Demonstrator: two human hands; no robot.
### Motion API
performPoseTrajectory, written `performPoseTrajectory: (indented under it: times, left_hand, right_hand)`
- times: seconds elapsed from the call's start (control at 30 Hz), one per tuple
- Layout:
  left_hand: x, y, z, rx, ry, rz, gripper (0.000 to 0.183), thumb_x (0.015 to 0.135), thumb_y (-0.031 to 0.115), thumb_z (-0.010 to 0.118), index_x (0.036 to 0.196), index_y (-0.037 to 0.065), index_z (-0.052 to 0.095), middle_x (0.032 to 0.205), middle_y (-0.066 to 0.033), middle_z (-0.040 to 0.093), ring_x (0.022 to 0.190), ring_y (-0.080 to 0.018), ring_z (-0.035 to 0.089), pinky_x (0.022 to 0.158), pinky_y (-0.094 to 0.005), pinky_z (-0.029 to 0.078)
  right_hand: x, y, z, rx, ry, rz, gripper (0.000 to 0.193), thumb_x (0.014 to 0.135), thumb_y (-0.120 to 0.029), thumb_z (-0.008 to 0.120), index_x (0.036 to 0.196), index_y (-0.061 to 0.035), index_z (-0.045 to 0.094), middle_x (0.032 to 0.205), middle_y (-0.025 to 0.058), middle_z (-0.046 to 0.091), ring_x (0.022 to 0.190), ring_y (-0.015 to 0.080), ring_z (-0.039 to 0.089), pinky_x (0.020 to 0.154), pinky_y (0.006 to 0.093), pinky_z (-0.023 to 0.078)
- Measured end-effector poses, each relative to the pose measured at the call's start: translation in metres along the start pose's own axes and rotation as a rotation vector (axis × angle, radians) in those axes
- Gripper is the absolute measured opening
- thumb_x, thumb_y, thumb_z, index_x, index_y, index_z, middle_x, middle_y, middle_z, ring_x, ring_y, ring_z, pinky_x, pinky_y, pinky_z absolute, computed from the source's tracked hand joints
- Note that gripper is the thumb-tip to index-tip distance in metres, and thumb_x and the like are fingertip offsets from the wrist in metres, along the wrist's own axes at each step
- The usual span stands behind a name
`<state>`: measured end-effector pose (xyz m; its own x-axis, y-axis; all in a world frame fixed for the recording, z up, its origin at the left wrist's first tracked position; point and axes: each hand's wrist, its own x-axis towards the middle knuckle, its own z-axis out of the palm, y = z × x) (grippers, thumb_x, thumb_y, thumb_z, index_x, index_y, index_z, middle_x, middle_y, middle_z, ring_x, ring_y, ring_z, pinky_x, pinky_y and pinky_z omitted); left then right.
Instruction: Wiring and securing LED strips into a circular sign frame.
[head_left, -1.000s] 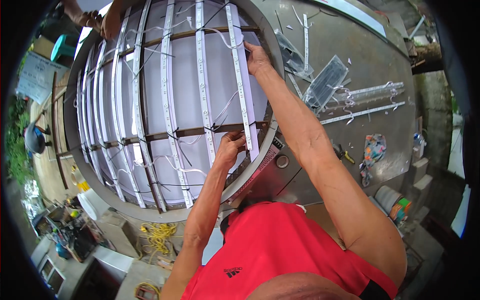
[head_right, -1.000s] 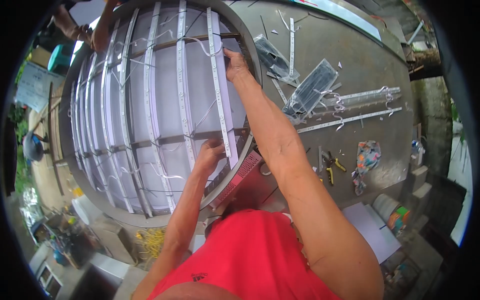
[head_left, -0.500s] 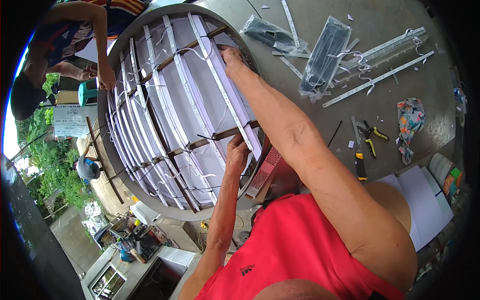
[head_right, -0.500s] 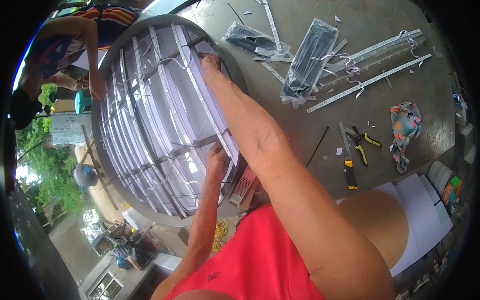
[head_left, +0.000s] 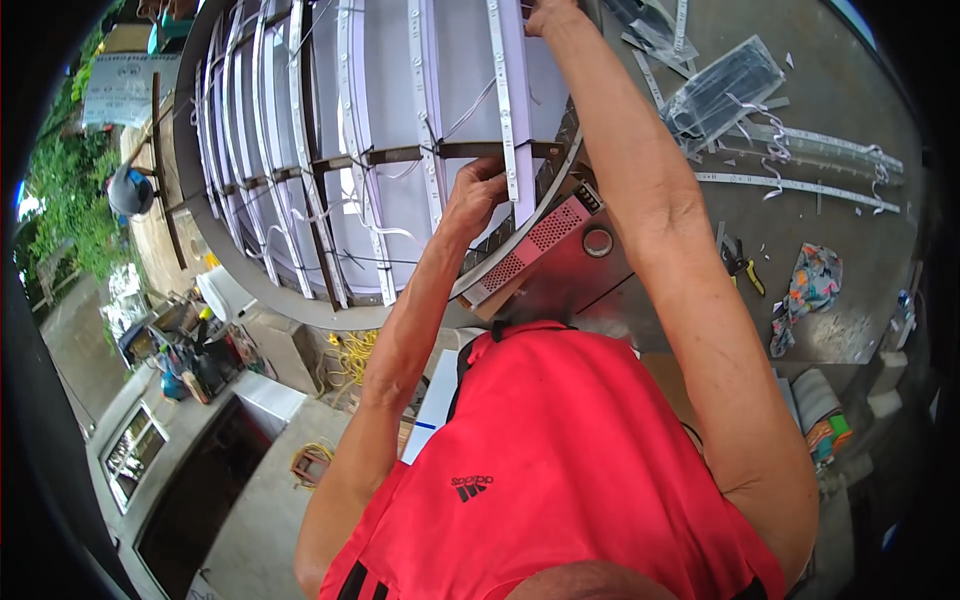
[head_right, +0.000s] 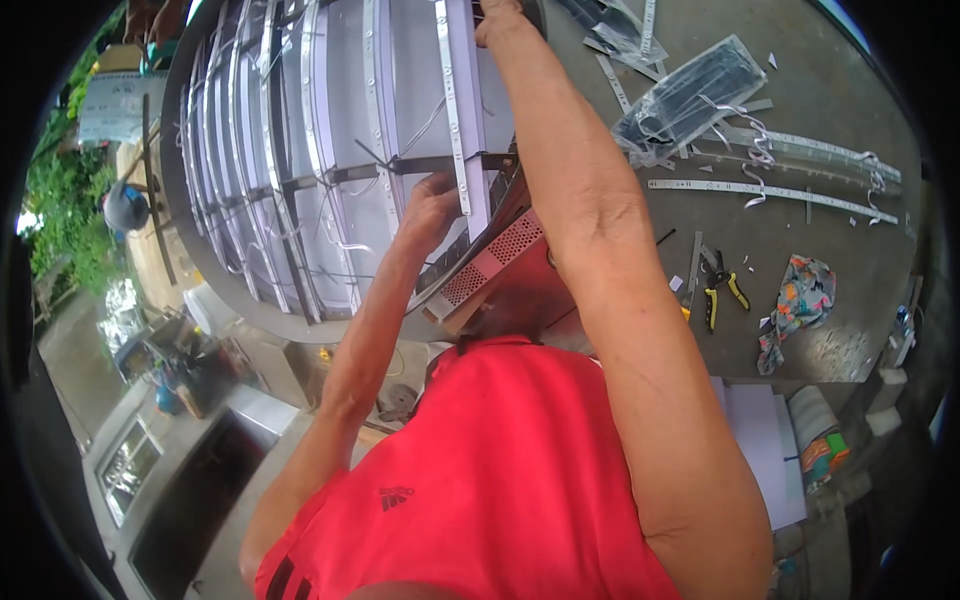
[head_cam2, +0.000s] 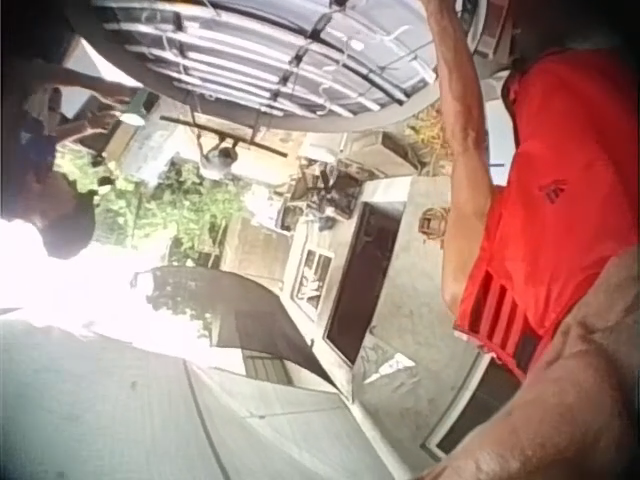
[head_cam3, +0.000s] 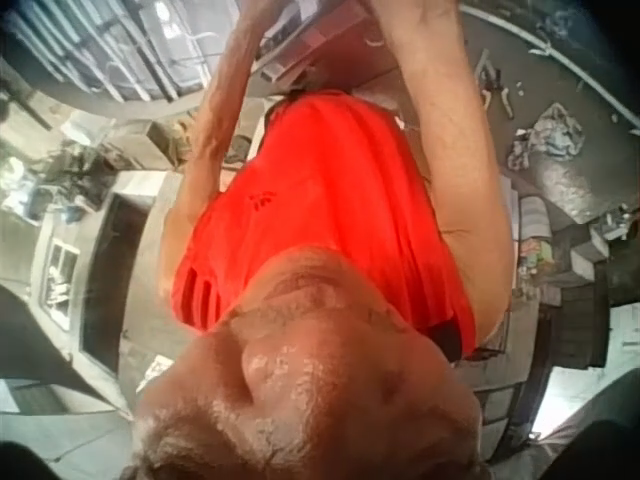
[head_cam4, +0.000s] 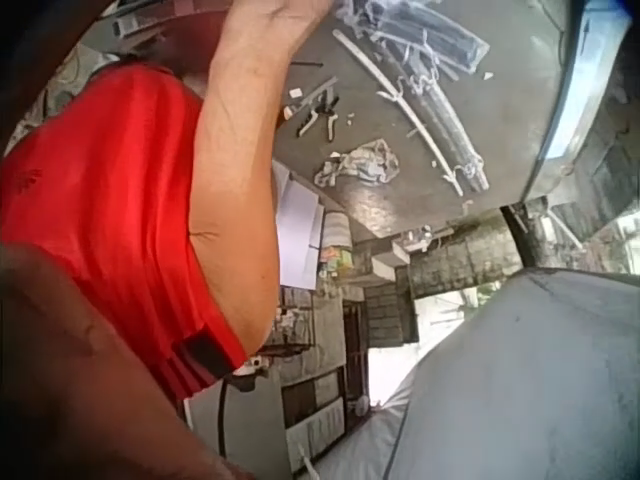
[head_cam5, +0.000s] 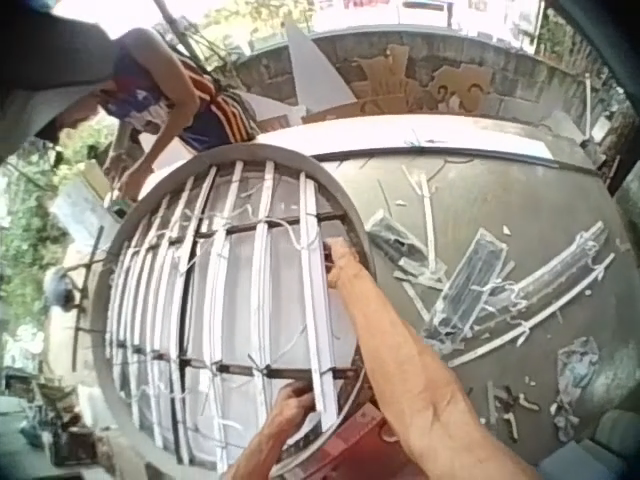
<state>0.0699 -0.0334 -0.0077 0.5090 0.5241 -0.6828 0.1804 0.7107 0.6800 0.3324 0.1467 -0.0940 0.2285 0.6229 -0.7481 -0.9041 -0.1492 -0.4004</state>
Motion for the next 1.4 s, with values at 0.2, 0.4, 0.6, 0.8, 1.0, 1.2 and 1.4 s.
performPoseTrajectory:
  times: [0.2, 0.4, 0.6, 0.8, 1.0, 1.2, 1.4]
  left_hand:
    - [0.013, -0.023, -0.007, -0.089, -0.076, 0.002, 0.032, 0.094, 0.013, 0.065, 0.122, -0.003, 0.063, 0.108, -0.0095, 0.069, 0.09, -0.0153, 0.064, 0.081, -0.0327, 0.052]
    - [0.01, -0.022, -0.012, -0.166, -0.053, 0.029, 0.031, 0.091, 0.013, 0.068, 0.12, 0.001, 0.066, 0.104, -0.0057, 0.07, 0.087, -0.0125, 0.06, 0.075, -0.0299, 0.048]
    - [0.009, -0.023, -0.011, -0.222, -0.067, -0.025, 0.038, 0.088, 0.004, 0.065, 0.125, 0.0, 0.062, 0.109, -0.0104, 0.068, 0.098, -0.019, 0.061, 0.09, -0.0312, 0.047]
    - [0.0, -0.014, -0.011, -0.247, -0.057, -0.038, 0.038, 0.089, 0.002, 0.062, 0.127, 0.001, 0.062, 0.116, -0.0124, 0.067, 0.103, -0.0201, 0.06, 0.092, -0.0323, 0.046]
    - [-0.004, -0.018, -0.019, -0.211, -0.099, -0.135, 0.042, 0.09, 0.005, 0.062, 0.132, 0.003, 0.061, 0.118, -0.0131, 0.067, 0.108, -0.0214, 0.059, 0.094, -0.0344, 0.046]
    - [-0.006, -0.012, -0.018, -0.169, -0.082, -0.189, 0.042, 0.09, 0.008, 0.064, 0.131, 0.001, 0.06, 0.119, -0.0149, 0.066, 0.109, -0.0233, 0.059, 0.093, -0.0366, 0.045]
    - [-0.014, -0.005, -0.023, -0.06, -0.089, -0.166, 0.041, 0.091, 0.008, 0.059, 0.131, -0.002, 0.059, 0.118, -0.0149, 0.067, 0.108, -0.0234, 0.06, 0.094, -0.0364, 0.045]
  right_hand:
    - [-0.006, -0.026, -0.04, 0.029, -0.29, 0.156, 0.039, 0.097, -0.033, 0.044, 0.073, -0.0098, 0.065, 0.062, 0.0079, 0.061, 0.056, 0.0264, 0.062, 0.052, 0.0451, 0.055]
    - [-0.034, -0.011, -0.018, -0.16, -0.33, 0.062, 0.044, 0.099, -0.037, 0.039, 0.092, -0.0028, 0.065, 0.076, 0.0128, 0.065, 0.067, 0.029, 0.063, 0.064, 0.0437, 0.055]
    - [-0.037, -0.02, -0.024, -0.201, -0.334, -0.028, 0.047, 0.1, -0.04, 0.04, 0.102, -0.0005, 0.065, 0.086, 0.0164, 0.068, 0.075, 0.0319, 0.066, 0.067, 0.0459, 0.057]
    - [-0.034, -0.022, -0.033, -0.199, -0.34, -0.01, 0.04, 0.1, -0.034, 0.042, 0.101, -0.0017, 0.066, 0.086, 0.0161, 0.069, 0.077, 0.0337, 0.067, 0.071, 0.049, 0.057]
    - [-0.043, -0.021, -0.041, -0.342, -0.209, 0.068, 0.036, 0.099, -0.029, 0.043, 0.099, -0.002, 0.065, 0.084, 0.0151, 0.068, 0.075, 0.0333, 0.065, 0.074, 0.0484, 0.056]
    - [-0.046, -0.024, -0.042, -0.451, -0.143, -0.047, 0.032, 0.097, -0.024, 0.046, 0.103, 0.0007, 0.065, 0.093, 0.0166, 0.069, 0.086, 0.0332, 0.066, 0.081, 0.0464, 0.055]
    - [-0.044, -0.024, -0.046, -0.444, -0.199, -0.063, 0.029, 0.097, -0.02, 0.048, 0.105, 0.0023, 0.064, 0.098, 0.0185, 0.07, 0.093, 0.0338, 0.067, 0.087, 0.0467, 0.055]
